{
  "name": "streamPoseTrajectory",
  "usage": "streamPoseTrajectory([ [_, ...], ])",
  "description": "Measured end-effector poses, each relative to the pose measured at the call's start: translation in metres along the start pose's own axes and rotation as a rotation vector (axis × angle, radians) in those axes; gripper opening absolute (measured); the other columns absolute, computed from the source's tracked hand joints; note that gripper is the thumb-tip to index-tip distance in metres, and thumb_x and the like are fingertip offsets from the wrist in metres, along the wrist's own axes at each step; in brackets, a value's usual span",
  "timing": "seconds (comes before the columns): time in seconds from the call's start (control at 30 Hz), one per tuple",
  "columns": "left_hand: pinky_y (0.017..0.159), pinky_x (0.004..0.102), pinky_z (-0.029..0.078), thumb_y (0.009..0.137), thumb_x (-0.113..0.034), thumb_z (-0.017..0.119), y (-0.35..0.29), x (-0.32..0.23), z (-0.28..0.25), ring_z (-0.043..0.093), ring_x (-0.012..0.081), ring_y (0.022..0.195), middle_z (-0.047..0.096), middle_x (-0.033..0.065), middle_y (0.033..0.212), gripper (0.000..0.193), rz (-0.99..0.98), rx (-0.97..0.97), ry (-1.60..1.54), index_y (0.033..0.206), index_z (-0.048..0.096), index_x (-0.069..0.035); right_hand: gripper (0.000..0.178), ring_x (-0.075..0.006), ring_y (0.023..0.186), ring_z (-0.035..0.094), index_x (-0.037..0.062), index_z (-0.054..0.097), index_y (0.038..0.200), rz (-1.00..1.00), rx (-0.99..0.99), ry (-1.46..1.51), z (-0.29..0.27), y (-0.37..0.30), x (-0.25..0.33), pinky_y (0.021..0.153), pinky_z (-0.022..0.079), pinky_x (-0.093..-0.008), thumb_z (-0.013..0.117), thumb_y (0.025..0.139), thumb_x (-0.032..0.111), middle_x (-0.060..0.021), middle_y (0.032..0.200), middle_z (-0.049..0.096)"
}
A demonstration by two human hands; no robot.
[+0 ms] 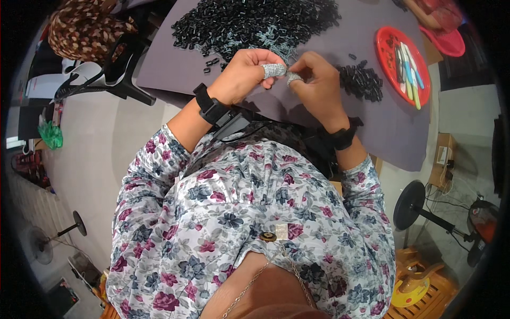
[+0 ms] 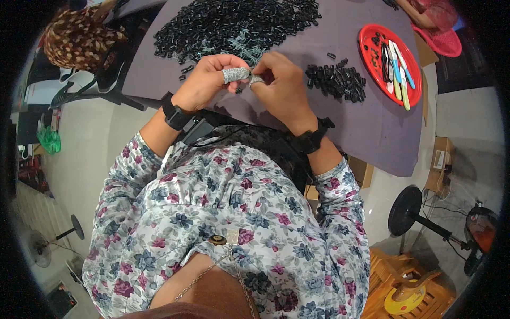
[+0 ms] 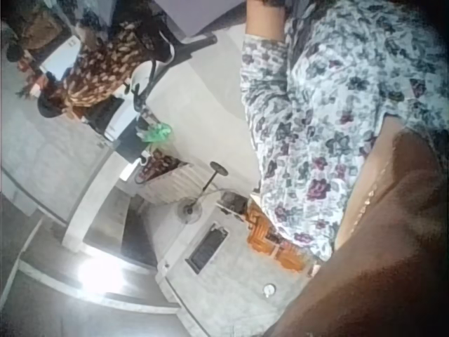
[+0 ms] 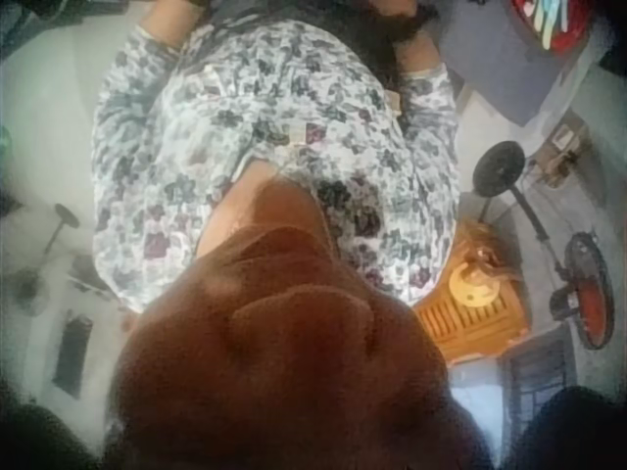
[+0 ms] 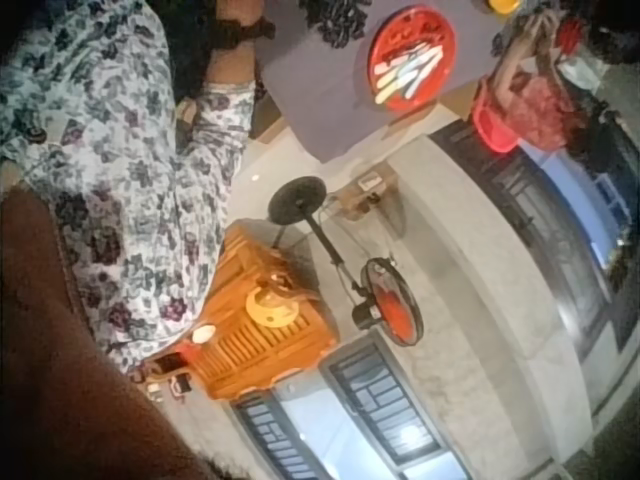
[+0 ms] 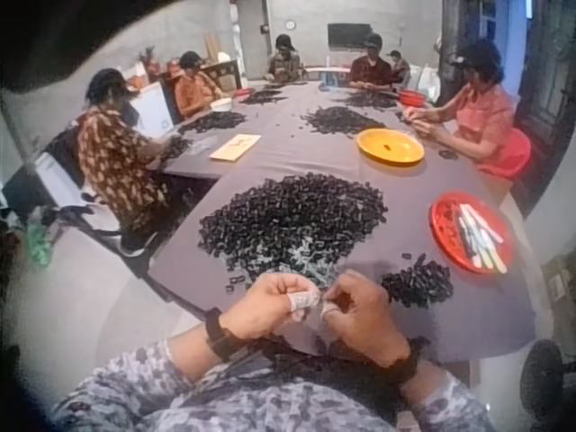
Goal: Applying adhesive to small plastic components to assemble them.
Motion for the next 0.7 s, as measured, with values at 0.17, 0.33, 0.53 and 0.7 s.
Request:
streamPoseTrajectory([
  [0.17,0.059,0.0205,0.051,0.093,-0.005,0.066,-0.004,0.006,-0.004,0.061,0.0063,0.065,0.071,0.0053,0.085,0.011,-0.020,-0.080,-0.052,0.101,0.071,0.000,0.015,-0.0195,0.067,0.061,-0.0003,0.063,0.085,0.029,0.084,-0.026,0.007,0.003,0.000,0.061,0.049,-0.0318,0.070,0.071,0.002,-0.0093,0.078,0.062],
  [0.33,0.065,0.0211,0.052,0.097,-0.007,0.063,-0.013,0.018,-0.021,0.060,0.0053,0.068,0.071,0.0054,0.092,0.012,-0.060,-0.099,-0.084,0.105,0.069,-0.001,0.016,-0.0187,0.070,0.064,0.0006,0.069,0.092,0.283,0.259,0.276,0.023,0.001,-0.029,0.065,0.052,-0.0309,0.068,0.076,0.001,-0.0092,0.084,0.066],
  [0.53,0.063,0.0215,0.053,0.095,-0.009,0.066,-0.015,0.023,-0.056,0.062,0.0072,0.066,0.072,0.0059,0.088,0.012,-0.018,-0.183,-0.078,0.103,0.070,-0.001,0.013,-0.0286,0.075,0.067,0.0007,0.067,0.092,-0.048,0.331,-0.145,0.031,-0.001,-0.015,0.069,0.055,-0.0369,0.066,0.080,-0.001,-0.0130,0.088,0.065],
  [0.7,0.065,0.0208,0.051,0.096,-0.009,0.065,-0.015,0.028,-0.055,0.061,0.0063,0.068,0.072,0.0050,0.090,0.013,-0.025,-0.137,-0.058,0.105,0.070,-0.001,0.006,-0.0391,0.081,0.064,0.0016,0.061,0.087,-0.250,0.445,-0.459,0.058,-0.009,-0.024,0.073,0.053,-0.0460,0.063,0.081,0.001,-0.0147,0.086,0.060],
])
Point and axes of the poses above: each hand's wrist, its own y-axis towards the middle knuckle, its own z-axis out of the palm, x = y × z, the point moved 6 cm from there along y, towards the middle knuckle
